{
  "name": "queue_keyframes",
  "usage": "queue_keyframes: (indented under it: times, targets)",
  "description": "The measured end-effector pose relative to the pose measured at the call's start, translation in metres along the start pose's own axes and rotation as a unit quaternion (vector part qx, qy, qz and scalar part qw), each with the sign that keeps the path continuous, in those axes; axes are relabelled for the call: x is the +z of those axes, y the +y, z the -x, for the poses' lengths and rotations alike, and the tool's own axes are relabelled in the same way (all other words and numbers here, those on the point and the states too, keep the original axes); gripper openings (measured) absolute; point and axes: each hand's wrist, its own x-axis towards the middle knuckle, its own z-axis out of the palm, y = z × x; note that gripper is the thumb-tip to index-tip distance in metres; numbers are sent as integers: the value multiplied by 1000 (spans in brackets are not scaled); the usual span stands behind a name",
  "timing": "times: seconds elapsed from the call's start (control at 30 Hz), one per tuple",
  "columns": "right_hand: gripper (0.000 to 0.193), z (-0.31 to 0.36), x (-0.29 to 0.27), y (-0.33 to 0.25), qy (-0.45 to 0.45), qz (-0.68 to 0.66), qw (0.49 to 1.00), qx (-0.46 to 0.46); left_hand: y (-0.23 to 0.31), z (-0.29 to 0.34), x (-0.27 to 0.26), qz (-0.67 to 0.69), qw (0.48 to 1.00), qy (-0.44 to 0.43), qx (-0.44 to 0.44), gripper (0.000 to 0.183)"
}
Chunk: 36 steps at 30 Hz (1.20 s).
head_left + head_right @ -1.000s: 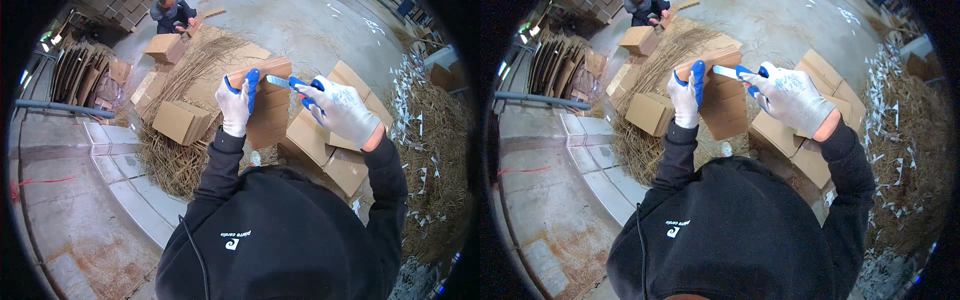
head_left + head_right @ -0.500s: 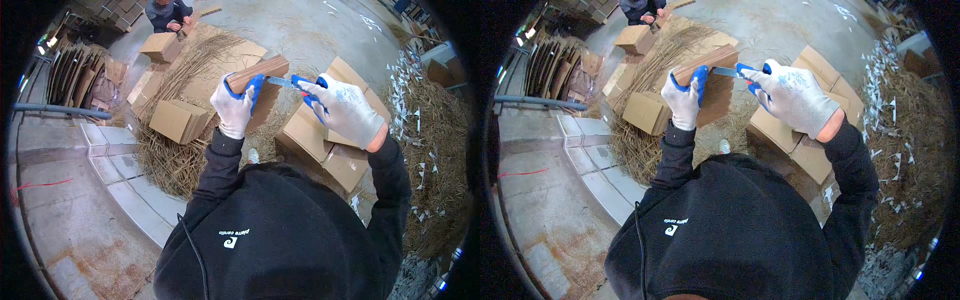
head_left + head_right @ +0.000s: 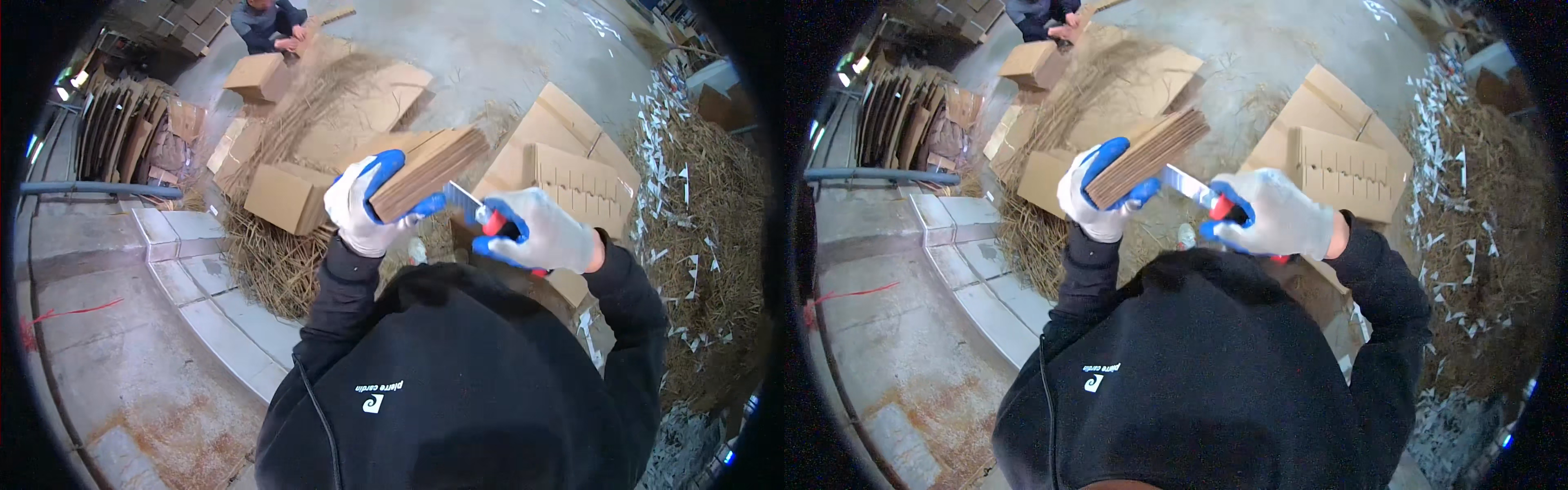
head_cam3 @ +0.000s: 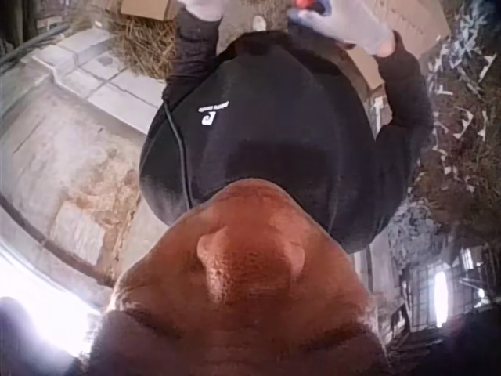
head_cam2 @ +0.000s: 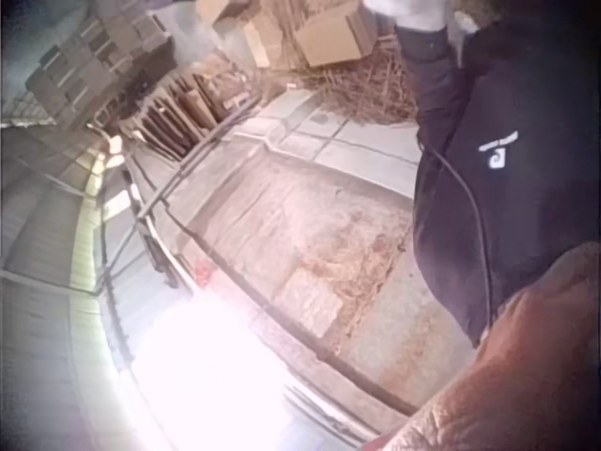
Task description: Cutting and preparing corrugated cardboard inserts for packaging using a utility knife.
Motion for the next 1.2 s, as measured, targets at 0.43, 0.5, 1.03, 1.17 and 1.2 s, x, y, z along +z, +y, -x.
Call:
queue_keyframes:
  times: [0.43, 0.5, 1.03, 1.17, 1.2]
  targets:
    - [31, 15, 52, -21, -142, -538, 789, 261, 28, 51, -44, 79, 966, -149, -195, 61]
    - [32, 8, 56, -20, -146, -552, 771, 282, 25, 57, -40, 104, 955, -123, -249, 63]
    - [51, 40, 99, 39, 199, -528, 793, 229, -63, 47, 43, 67, 931, -27, -357, 29]
    - [45, 85, 104, 70, 284, -533, 747, 277, -79, 50, 57, 60, 903, 78, -419, 34]
    - [48, 96, 105, 81, 289, -538, 738, 286, -84, 53, 61, 53, 890, 106, -441, 37]
